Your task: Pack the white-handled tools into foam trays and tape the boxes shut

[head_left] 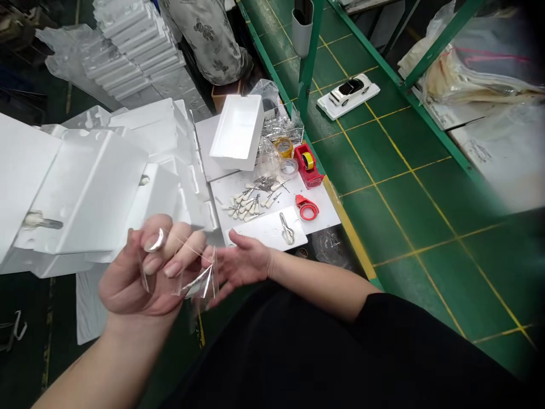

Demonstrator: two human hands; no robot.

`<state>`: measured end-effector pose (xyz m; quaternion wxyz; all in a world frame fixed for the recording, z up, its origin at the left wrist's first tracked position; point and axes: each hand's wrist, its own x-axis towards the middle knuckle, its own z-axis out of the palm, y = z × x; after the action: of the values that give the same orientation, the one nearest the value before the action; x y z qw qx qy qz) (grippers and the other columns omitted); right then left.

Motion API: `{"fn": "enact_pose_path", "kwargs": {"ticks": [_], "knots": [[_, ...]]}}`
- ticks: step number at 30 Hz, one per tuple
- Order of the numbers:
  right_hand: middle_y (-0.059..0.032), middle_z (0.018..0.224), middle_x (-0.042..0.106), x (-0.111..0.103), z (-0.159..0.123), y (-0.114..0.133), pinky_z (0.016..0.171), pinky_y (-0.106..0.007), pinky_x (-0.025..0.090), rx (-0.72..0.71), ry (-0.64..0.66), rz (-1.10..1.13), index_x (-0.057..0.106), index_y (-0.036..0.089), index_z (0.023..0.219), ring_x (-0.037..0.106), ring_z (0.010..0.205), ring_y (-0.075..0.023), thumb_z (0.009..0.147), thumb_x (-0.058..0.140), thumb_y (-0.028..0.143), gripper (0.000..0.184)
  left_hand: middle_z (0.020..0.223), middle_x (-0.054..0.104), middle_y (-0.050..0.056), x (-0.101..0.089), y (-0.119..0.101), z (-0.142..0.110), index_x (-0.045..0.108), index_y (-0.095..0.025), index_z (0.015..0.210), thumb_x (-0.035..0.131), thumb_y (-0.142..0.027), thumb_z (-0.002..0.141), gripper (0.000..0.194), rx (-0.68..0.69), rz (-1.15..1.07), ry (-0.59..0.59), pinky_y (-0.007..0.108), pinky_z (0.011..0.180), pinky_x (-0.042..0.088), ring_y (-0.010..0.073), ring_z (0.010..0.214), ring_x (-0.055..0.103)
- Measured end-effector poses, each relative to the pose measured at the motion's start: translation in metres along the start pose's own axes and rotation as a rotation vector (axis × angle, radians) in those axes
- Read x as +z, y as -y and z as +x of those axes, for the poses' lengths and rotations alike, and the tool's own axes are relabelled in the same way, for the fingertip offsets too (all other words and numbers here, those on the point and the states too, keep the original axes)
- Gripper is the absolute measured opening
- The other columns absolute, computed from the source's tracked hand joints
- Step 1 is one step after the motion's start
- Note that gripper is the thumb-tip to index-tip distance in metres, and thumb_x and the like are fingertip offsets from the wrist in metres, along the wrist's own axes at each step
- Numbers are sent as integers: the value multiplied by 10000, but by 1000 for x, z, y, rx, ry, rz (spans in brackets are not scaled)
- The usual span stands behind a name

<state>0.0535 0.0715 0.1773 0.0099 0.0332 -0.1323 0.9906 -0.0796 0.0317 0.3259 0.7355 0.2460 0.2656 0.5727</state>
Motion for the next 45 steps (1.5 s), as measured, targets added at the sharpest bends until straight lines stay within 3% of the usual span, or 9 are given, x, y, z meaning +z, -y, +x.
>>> {"fn": "enact_pose_path", "kwargs": {"ticks": [3,7,15,20,25,29,32,38,45], "knots": [[-216,1219,686,11,35,-38,940,-699,474,157,195,256,577,188,1245,667,1114,-458,716,381,990,980,543,482,-74,-11,-9,-25,526,-188,731,753,-188,856,259,33,-83,-56,327,727,637,96,545,545],[-170,1061,721,7,59,-74,952,-680,486,126,247,271,614,157,1174,706,1013,-410,756,574,871,828,573,542,-74,-31,-12,-54,535,-189,752,761,-193,852,248,99,-150,-131,311,698,630,93,548,568],[-59,1005,698,39,88,-131,853,-531,606,-96,23,127,630,148,1079,731,931,-282,761,879,362,457,561,417,-82,-68,-16,-100,579,-177,757,804,-242,822,243,225,-103,-204,279,681,601,85,542,498],[-38,968,686,52,105,-165,825,-493,627,-147,-102,80,601,128,933,742,912,-247,799,855,312,341,562,349,-78,-86,-23,-133,603,-186,756,776,-299,856,229,257,-57,-149,265,669,583,85,535,454],[-30,843,729,44,79,-181,825,-461,617,-286,-497,-123,487,172,809,763,830,-233,764,848,294,385,617,505,-28,-127,-44,-179,661,-207,779,673,-343,931,205,292,531,-76,358,719,588,151,623,566],[-18,745,717,18,19,-193,666,-287,554,-360,-1115,-647,506,190,780,712,686,-169,764,735,196,230,862,715,34,-182,-35,-203,727,-238,926,671,-389,929,162,-95,1311,-154,319,747,546,209,835,676],[-11,761,709,-8,-29,-214,636,-277,509,-421,-1458,-973,528,210,790,670,688,-162,782,701,233,175,1054,761,72,-215,11,-201,746,-242,1077,648,-498,913,319,-296,1579,-172,339,776,553,263,981,692],[-51,935,733,-97,-93,-250,853,-374,536,-522,-1799,-1092,610,225,1046,692,862,-202,904,597,284,155,1442,608,142,-263,169,-182,603,-241,1399,629,-451,930,515,-402,1265,-128,456,1009,527,295,1202,655],[-62,952,696,-248,-133,-239,874,-363,517,-792,-1903,-1261,665,206,954,641,927,-207,912,654,284,89,1689,243,144,-314,325,-146,210,-310,1614,545,-397,1003,702,-448,1169,-175,401,1083,513,255,1433,483]]}}
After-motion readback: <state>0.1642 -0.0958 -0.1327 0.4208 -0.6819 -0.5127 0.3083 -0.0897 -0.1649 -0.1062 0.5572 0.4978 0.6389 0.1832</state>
